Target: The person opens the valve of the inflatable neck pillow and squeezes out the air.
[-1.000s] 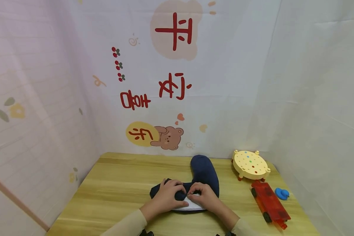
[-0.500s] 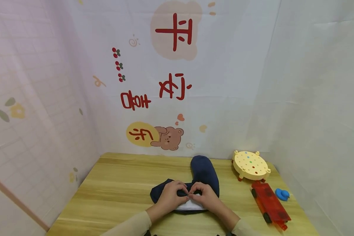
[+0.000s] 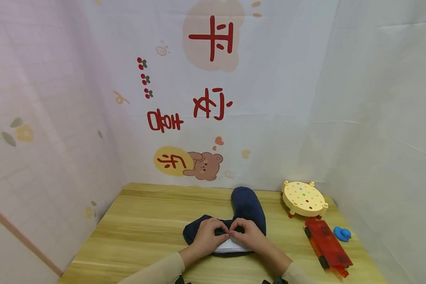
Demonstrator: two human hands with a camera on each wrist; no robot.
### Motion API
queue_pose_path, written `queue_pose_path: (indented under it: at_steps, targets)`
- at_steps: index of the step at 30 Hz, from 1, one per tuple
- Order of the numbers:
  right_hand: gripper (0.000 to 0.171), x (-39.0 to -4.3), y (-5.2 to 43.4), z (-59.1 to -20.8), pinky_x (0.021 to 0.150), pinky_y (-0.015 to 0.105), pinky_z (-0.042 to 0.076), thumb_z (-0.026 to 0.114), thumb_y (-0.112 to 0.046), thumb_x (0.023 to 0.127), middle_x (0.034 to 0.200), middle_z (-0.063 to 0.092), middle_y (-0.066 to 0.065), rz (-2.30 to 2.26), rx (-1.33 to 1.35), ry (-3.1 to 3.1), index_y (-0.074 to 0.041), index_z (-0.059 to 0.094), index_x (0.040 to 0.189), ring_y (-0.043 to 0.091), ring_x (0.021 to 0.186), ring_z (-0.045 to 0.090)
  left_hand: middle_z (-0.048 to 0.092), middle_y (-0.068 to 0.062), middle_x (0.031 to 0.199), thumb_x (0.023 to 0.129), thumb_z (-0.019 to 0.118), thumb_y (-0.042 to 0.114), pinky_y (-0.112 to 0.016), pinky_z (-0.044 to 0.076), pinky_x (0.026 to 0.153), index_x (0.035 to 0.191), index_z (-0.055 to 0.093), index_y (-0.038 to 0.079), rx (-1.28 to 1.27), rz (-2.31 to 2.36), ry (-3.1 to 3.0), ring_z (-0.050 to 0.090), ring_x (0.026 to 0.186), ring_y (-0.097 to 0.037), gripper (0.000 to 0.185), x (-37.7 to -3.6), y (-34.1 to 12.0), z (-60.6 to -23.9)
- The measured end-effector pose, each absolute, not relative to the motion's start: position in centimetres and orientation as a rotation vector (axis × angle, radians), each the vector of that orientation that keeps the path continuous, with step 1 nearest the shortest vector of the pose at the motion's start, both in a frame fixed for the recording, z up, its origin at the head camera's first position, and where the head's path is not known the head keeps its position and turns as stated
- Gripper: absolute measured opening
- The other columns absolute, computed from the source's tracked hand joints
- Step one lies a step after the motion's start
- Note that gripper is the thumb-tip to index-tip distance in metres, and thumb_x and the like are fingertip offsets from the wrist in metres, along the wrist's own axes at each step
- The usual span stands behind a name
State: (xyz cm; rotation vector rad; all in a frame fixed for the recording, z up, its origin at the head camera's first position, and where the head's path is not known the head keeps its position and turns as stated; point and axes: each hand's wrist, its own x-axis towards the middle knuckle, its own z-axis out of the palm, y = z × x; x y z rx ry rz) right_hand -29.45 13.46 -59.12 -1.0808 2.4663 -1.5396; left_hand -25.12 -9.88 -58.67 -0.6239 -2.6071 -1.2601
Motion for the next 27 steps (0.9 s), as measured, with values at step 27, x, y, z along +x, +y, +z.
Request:
queue_pose_path:
  at_steps: [27]
  targets:
    - [0.058,-42.1,14.9,-53.5,0.111,0.064,0.048,0.077,-0.04,0.103,0.141,0.065,0.023,-0.826,-0.86,2.957,-0.003,0.067,0.147,0.046,0.132,0.061,0.073,0.022,0.1,0.09,0.095,0.037,-0.056,0.043,0.116,0.093,0.088,0.038,-0.596,-1.237,-2.659,0.063,0.106,-0.005,0.008,-25.4,-9.7,-59.4]
